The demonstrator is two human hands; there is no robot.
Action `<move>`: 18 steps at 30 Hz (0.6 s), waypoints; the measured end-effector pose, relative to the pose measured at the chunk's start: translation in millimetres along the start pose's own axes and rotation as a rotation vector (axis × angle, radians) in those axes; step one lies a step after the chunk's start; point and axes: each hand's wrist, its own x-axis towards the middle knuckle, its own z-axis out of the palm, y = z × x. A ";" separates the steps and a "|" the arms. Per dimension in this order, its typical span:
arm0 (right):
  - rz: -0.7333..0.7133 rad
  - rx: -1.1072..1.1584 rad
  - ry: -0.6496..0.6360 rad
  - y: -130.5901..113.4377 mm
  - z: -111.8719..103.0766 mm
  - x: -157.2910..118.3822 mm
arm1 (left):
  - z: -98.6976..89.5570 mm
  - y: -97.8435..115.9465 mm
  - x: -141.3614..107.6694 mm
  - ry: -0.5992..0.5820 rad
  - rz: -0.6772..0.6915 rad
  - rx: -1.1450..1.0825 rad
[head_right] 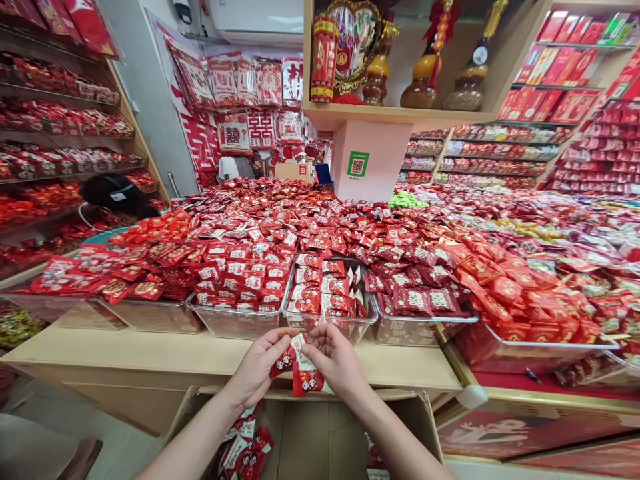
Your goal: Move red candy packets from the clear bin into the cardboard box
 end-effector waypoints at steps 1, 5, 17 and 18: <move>0.023 0.002 0.003 0.6 0.3 -0.2 | 0.2 0.8 -0.3 -0.004 0.011 -0.025; 0.081 -0.038 -0.050 0.2 -0.5 -0.2 | 1.7 3.4 -2.3 -0.051 -0.009 -0.052; -0.065 -0.123 0.184 -4.8 -7.2 4.0 | -4.0 6.8 -4.3 -0.061 -0.153 -0.183; -0.077 -0.115 0.223 -5.7 -6.3 4.8 | -3.8 9.2 -4.9 -0.107 -0.192 -0.224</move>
